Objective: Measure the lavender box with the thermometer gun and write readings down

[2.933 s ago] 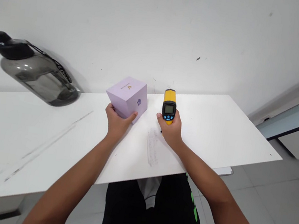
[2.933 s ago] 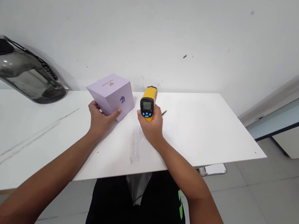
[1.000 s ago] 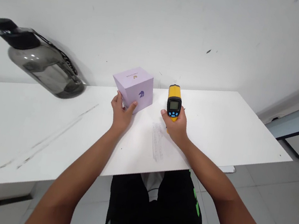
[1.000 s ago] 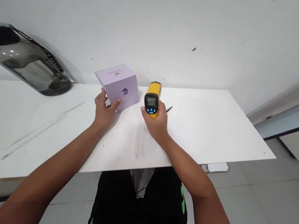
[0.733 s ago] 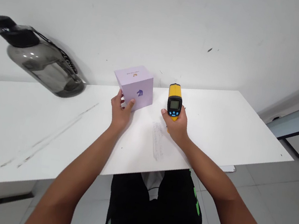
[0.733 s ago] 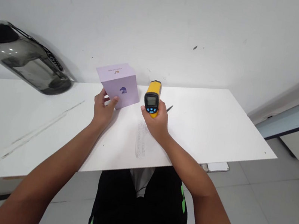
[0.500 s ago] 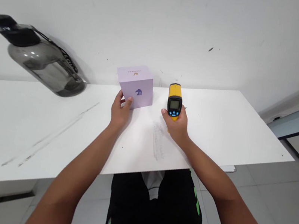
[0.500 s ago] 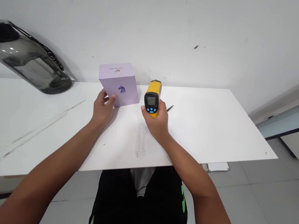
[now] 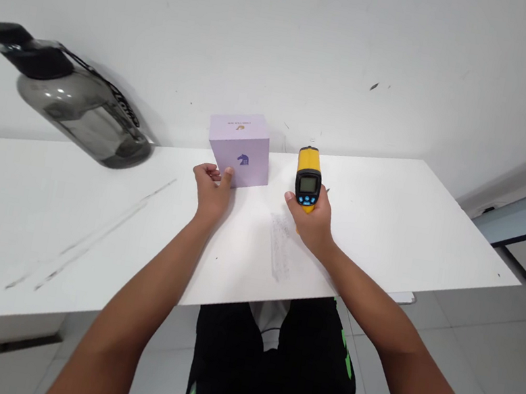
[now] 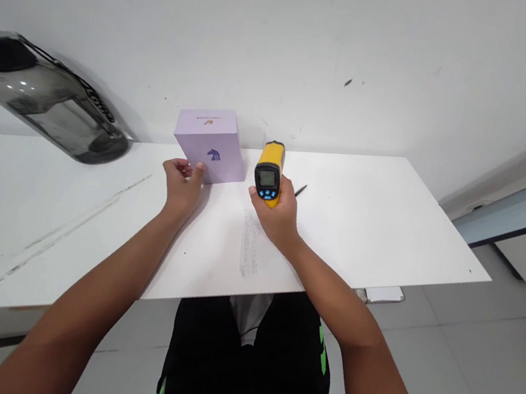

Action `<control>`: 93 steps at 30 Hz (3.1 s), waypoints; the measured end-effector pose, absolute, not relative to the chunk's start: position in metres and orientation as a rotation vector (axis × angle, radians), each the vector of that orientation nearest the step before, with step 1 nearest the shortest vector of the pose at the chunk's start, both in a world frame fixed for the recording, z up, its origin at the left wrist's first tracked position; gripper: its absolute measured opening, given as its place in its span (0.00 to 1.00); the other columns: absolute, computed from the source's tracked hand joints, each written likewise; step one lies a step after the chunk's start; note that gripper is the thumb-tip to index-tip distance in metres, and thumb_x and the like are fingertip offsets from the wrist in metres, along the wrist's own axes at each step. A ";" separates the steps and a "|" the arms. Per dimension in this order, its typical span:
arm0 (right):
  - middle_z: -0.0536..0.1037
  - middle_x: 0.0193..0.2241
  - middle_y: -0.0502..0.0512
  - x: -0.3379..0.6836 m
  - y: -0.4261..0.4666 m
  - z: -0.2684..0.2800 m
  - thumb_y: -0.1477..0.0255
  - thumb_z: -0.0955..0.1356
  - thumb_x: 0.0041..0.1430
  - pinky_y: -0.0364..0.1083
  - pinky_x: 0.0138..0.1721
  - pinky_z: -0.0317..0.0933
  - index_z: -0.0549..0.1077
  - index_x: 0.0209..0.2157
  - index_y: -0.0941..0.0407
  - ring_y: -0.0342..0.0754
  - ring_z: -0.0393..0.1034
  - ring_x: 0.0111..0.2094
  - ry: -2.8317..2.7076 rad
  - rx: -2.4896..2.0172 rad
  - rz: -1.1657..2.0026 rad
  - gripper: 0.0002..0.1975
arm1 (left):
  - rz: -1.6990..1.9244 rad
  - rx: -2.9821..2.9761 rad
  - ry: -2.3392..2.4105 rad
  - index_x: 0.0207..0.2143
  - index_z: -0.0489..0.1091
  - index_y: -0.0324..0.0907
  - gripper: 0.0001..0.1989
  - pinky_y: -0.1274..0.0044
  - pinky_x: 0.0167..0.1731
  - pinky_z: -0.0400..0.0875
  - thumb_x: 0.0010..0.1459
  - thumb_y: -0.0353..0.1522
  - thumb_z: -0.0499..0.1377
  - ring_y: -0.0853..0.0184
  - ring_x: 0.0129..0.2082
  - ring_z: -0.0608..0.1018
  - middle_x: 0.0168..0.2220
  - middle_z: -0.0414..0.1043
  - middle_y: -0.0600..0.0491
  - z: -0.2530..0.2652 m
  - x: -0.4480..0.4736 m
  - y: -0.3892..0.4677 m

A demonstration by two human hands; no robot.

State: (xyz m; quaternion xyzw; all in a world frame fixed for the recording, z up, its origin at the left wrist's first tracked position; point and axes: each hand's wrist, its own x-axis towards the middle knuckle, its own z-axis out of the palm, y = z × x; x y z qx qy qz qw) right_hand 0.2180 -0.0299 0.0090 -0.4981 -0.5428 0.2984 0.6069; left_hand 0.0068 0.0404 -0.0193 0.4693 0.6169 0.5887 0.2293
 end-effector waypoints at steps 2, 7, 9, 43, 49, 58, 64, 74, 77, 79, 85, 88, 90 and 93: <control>0.69 0.31 0.48 0.218 -0.030 0.009 0.62 0.72 0.51 0.49 0.36 0.63 0.66 0.37 0.53 0.45 0.64 0.32 -1.259 -1.151 0.688 0.16 | 1.615 1.295 1.721 0.37 0.58 0.44 0.18 0.73 0.42 0.67 0.56 0.42 0.64 0.70 0.33 0.67 0.35 0.61 0.55 -0.017 0.007 0.038; 0.69 0.30 0.48 0.218 -0.030 0.009 0.61 0.72 0.51 0.49 0.36 0.63 0.65 0.36 0.53 0.45 0.64 0.32 -1.258 -1.151 0.696 0.16 | 1.573 1.339 1.741 0.29 0.61 0.43 0.16 0.76 0.33 0.64 0.57 0.43 0.63 0.72 0.26 0.63 0.26 0.59 0.59 -0.011 0.006 0.033; 0.69 0.30 0.47 0.217 -0.030 0.009 0.61 0.72 0.51 0.49 0.36 0.62 0.65 0.36 0.53 0.45 0.64 0.31 -1.260 -1.151 0.697 0.16 | 1.582 1.332 1.746 0.29 0.62 0.42 0.15 0.77 0.30 0.62 0.56 0.41 0.63 0.72 0.26 0.63 0.25 0.60 0.58 -0.010 0.006 0.033; 0.69 0.31 0.49 0.218 -0.033 0.009 0.62 0.73 0.51 0.50 0.36 0.64 0.65 0.37 0.52 0.46 0.65 0.33 -1.290 -1.141 0.690 0.17 | 1.612 1.266 1.701 0.34 0.66 0.41 0.08 0.76 0.33 0.65 0.60 0.36 0.60 0.71 0.28 0.71 0.29 0.69 0.55 -0.018 0.004 0.039; 0.69 0.31 0.48 0.218 -0.032 0.008 0.61 0.73 0.51 0.50 0.36 0.64 0.65 0.38 0.52 0.46 0.64 0.33 -1.297 -1.148 0.680 0.17 | 1.615 1.255 1.692 0.34 0.67 0.41 0.05 0.75 0.35 0.67 0.60 0.34 0.59 0.70 0.30 0.73 0.32 0.71 0.53 -0.018 0.004 0.039; 0.70 0.32 0.49 0.218 -0.034 0.009 0.61 0.73 0.51 0.50 0.37 0.64 0.66 0.38 0.52 0.46 0.64 0.34 -1.298 -1.153 0.675 0.17 | 1.606 1.251 1.699 0.35 0.67 0.42 0.05 0.75 0.35 0.67 0.60 0.34 0.59 0.71 0.30 0.72 0.35 0.71 0.52 -0.017 0.005 0.038; 0.69 0.32 0.49 0.218 -0.034 0.011 0.62 0.73 0.51 0.50 0.36 0.64 0.65 0.38 0.52 0.46 0.64 0.33 -1.304 -1.161 0.674 0.17 | 1.613 1.260 1.699 0.35 0.67 0.42 0.04 0.76 0.35 0.67 0.59 0.33 0.59 0.70 0.31 0.71 0.35 0.71 0.52 -0.018 0.004 0.039; 0.69 0.31 0.48 0.219 -0.034 0.010 0.61 0.73 0.51 0.50 0.36 0.64 0.65 0.38 0.52 0.46 0.64 0.32 -1.316 -1.161 0.674 0.17 | 1.616 1.264 1.715 0.35 0.68 0.42 0.04 0.76 0.35 0.67 0.59 0.33 0.59 0.70 0.31 0.71 0.34 0.71 0.52 -0.017 0.005 0.038; 0.69 0.31 0.48 0.218 -0.034 0.010 0.61 0.73 0.51 0.49 0.36 0.63 0.65 0.38 0.52 0.46 0.64 0.33 -1.313 -1.165 0.675 0.17 | 1.619 1.276 1.720 0.35 0.68 0.41 0.04 0.76 0.35 0.66 0.59 0.33 0.58 0.70 0.30 0.70 0.35 0.71 0.52 -0.015 0.006 0.036; 0.69 0.31 0.48 0.218 -0.034 0.010 0.61 0.73 0.51 0.50 0.36 0.63 0.65 0.38 0.52 0.46 0.64 0.33 -1.311 -1.167 0.676 0.17 | 1.624 1.281 1.722 0.35 0.69 0.42 0.04 0.76 0.34 0.66 0.59 0.33 0.58 0.71 0.29 0.70 0.34 0.71 0.53 -0.014 0.006 0.035; 0.69 0.31 0.48 0.218 -0.033 0.009 0.61 0.73 0.51 0.49 0.35 0.63 0.65 0.38 0.52 0.46 0.64 0.32 -1.313 -1.165 0.678 0.17 | 1.630 1.276 1.718 0.34 0.69 0.42 0.03 0.77 0.32 0.64 0.59 0.33 0.59 0.72 0.27 0.68 0.33 0.70 0.54 -0.011 0.008 0.033; 0.69 0.31 0.48 0.218 -0.034 0.010 0.61 0.73 0.51 0.49 0.35 0.63 0.65 0.38 0.52 0.46 0.64 0.32 -1.317 -1.166 0.674 0.17 | 1.632 1.278 1.719 0.34 0.68 0.42 0.03 0.77 0.32 0.64 0.58 0.32 0.59 0.72 0.28 0.68 0.33 0.70 0.54 -0.010 0.009 0.032; 0.68 0.31 0.48 0.218 -0.034 0.010 0.61 0.73 0.51 0.49 0.35 0.63 0.65 0.38 0.51 0.46 0.64 0.32 -1.318 -1.168 0.675 0.17 | 1.647 1.290 1.723 0.33 0.68 0.42 0.03 0.77 0.33 0.64 0.58 0.32 0.59 0.71 0.28 0.67 0.33 0.70 0.54 -0.009 0.010 0.031; 0.68 0.31 0.48 0.218 -0.034 0.011 0.61 0.73 0.52 0.49 0.35 0.63 0.65 0.38 0.51 0.45 0.64 0.32 -1.319 -1.168 0.678 0.17 | 1.661 1.318 1.727 0.34 0.68 0.42 0.03 0.76 0.33 0.64 0.59 0.32 0.59 0.71 0.28 0.67 0.33 0.70 0.54 -0.007 0.011 0.029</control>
